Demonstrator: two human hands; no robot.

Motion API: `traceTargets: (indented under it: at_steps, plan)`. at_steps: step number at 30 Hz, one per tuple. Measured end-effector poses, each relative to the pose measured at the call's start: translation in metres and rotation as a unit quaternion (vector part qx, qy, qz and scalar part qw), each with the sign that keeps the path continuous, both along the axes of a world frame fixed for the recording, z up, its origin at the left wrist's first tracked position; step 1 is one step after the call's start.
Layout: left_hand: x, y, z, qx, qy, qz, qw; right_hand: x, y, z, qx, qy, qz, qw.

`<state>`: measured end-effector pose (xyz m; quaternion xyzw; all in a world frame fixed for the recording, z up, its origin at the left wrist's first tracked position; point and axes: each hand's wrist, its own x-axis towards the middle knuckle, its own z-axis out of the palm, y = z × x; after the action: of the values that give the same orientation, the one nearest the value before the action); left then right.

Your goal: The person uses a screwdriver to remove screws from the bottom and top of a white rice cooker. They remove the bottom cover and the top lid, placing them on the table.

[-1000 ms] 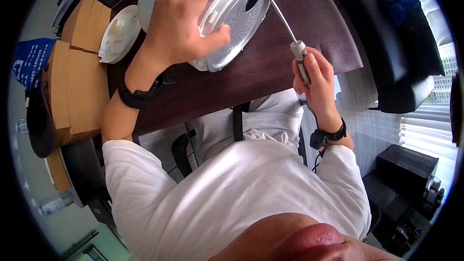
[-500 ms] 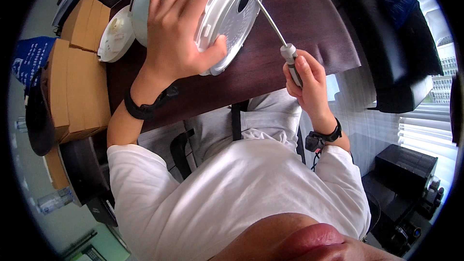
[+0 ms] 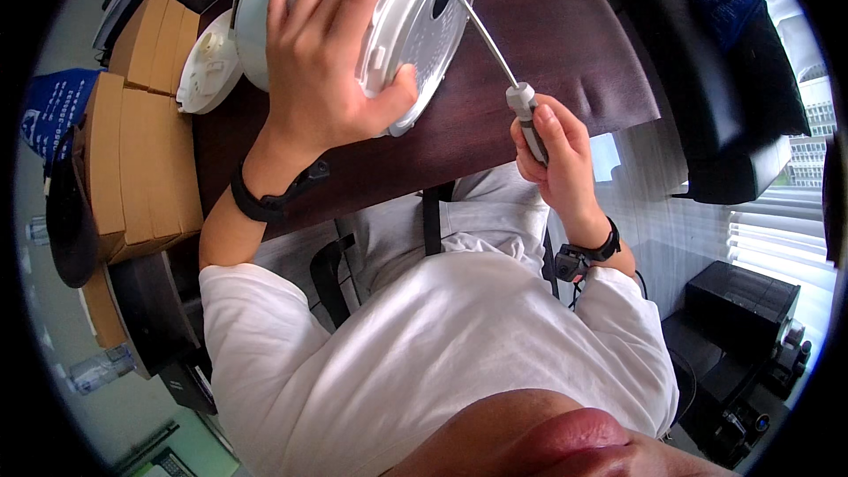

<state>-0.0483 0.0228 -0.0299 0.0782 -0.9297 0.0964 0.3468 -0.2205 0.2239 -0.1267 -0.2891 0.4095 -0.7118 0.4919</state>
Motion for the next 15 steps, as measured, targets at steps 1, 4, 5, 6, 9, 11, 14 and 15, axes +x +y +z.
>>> traceTargets:
  at_steps: [1, 4, 5, 6, 9, 11, 14, 15]
  plan:
    - [0.0001, -0.0003, 0.0001, 0.001, 0.002, -0.001, 1.0, -0.0001, -0.0005, 0.0001, -0.002, 0.001, 0.003, 1.0]
    - [0.0003, 0.0002, 0.0001, 0.002, 0.004, -0.002, 1.0, -0.0012, -0.001, 0.0014, 0.007, 0.004, 0.0, 1.0]
    - [0.0003, 0.0007, -0.0002, 0.003, 0.004, -0.001, 1.0, -0.0015, -0.0007, 0.0019, 0.006, -0.003, 0.003, 1.0]
    - [0.0004, 0.0007, -0.0002, 0.004, 0.004, -0.001, 1.0, -0.0016, -0.0002, 0.0027, 0.008, -0.009, 0.006, 1.0]
    - [0.0008, 0.0012, -0.0007, 0.003, 0.005, 0.0, 1.0, -0.0012, 0.0024, 0.0048, 0.006, -0.018, 0.015, 1.0]
    - [0.0011, 0.0014, -0.001, -0.001, 0.004, 0.002, 1.0, -0.0003, 0.0039, 0.0062, 0.005, -0.014, 0.018, 1.0]
    - [0.0017, 0.0016, -0.0015, 0.001, 0.005, 0.0, 1.0, 0.0011, 0.0052, 0.0076, 0.008, -0.006, 0.018, 1.0]
    - [0.0018, 0.0014, -0.0014, 0.001, 0.006, -0.002, 1.0, 0.0015, 0.0051, 0.0079, 0.011, -0.01, 0.018, 1.0]
